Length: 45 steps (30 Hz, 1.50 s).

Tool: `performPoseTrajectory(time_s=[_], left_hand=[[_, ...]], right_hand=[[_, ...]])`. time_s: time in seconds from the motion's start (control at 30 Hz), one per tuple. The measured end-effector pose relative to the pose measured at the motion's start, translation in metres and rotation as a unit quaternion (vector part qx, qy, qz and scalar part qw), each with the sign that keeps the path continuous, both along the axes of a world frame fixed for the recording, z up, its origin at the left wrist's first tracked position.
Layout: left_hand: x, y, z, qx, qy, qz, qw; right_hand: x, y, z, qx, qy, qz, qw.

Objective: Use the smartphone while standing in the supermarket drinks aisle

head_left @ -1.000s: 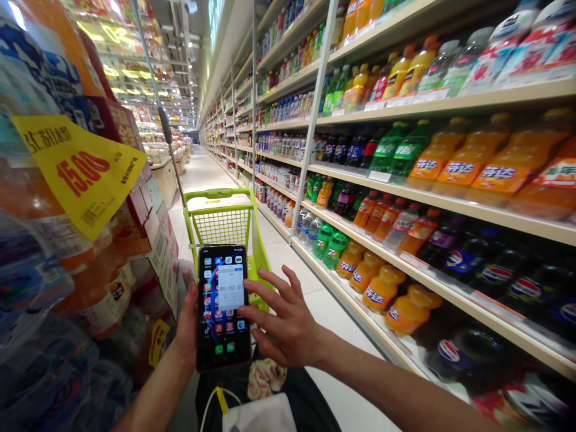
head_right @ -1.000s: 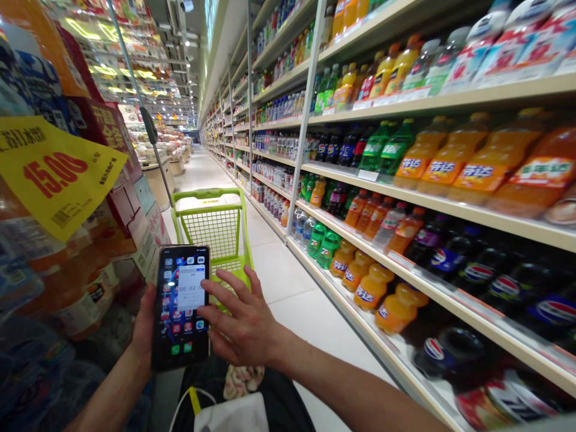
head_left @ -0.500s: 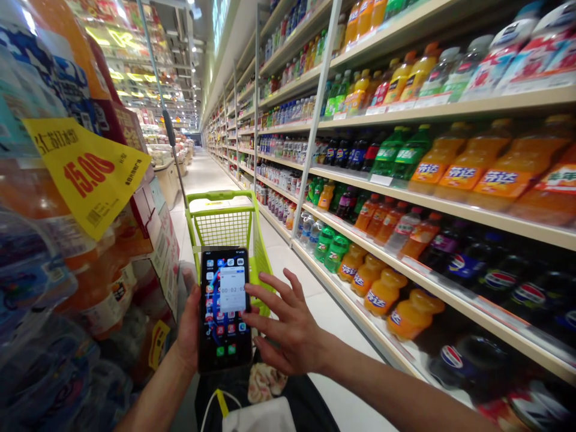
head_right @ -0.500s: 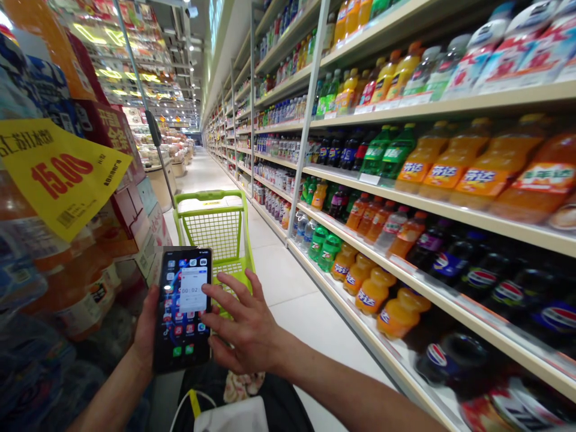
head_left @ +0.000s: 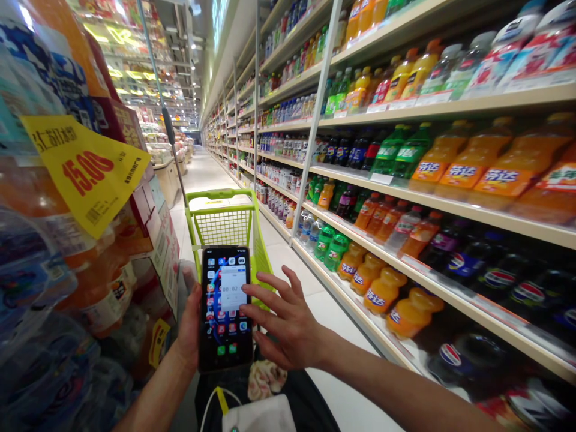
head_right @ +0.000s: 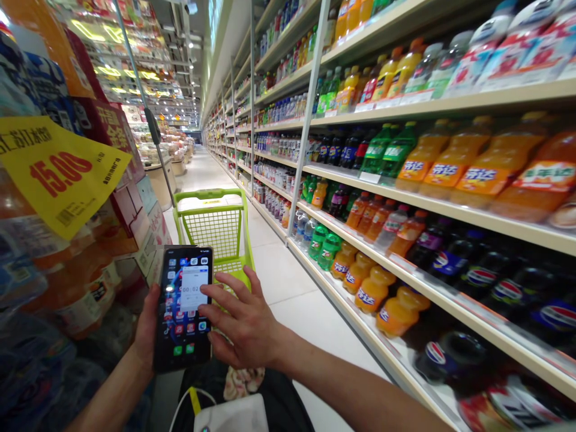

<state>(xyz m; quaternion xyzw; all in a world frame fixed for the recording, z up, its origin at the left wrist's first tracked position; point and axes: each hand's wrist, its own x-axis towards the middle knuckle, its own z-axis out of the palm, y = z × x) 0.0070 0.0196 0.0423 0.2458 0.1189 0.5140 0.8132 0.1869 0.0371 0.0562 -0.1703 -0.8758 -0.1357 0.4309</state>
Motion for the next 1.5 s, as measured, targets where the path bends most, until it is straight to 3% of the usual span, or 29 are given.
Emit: performPoseTrajectory(time_s=[0.47,0.7,1.3,1.5], left_hand=[[0.002,-0.003,0.005,-0.012,0.006,0.004,1.000],[0.000,-0.002,0.005,0.011,0.000,-0.013,1.000],[0.001,-0.001,0.006,0.049,-0.021,-0.028,0.998],[0.004,-0.001,0.006,0.051,-0.035,-0.027,0.998]], right_hand=[[0.004,0.003,0.002,-0.004,-0.014,0.022,1.000],[0.004,0.000,0.005,-0.016,0.023,0.043,0.999],[0.003,-0.001,0.011,0.020,0.028,0.004,0.999],[-0.003,0.004,0.023,0.030,0.045,-0.031,0.998]])
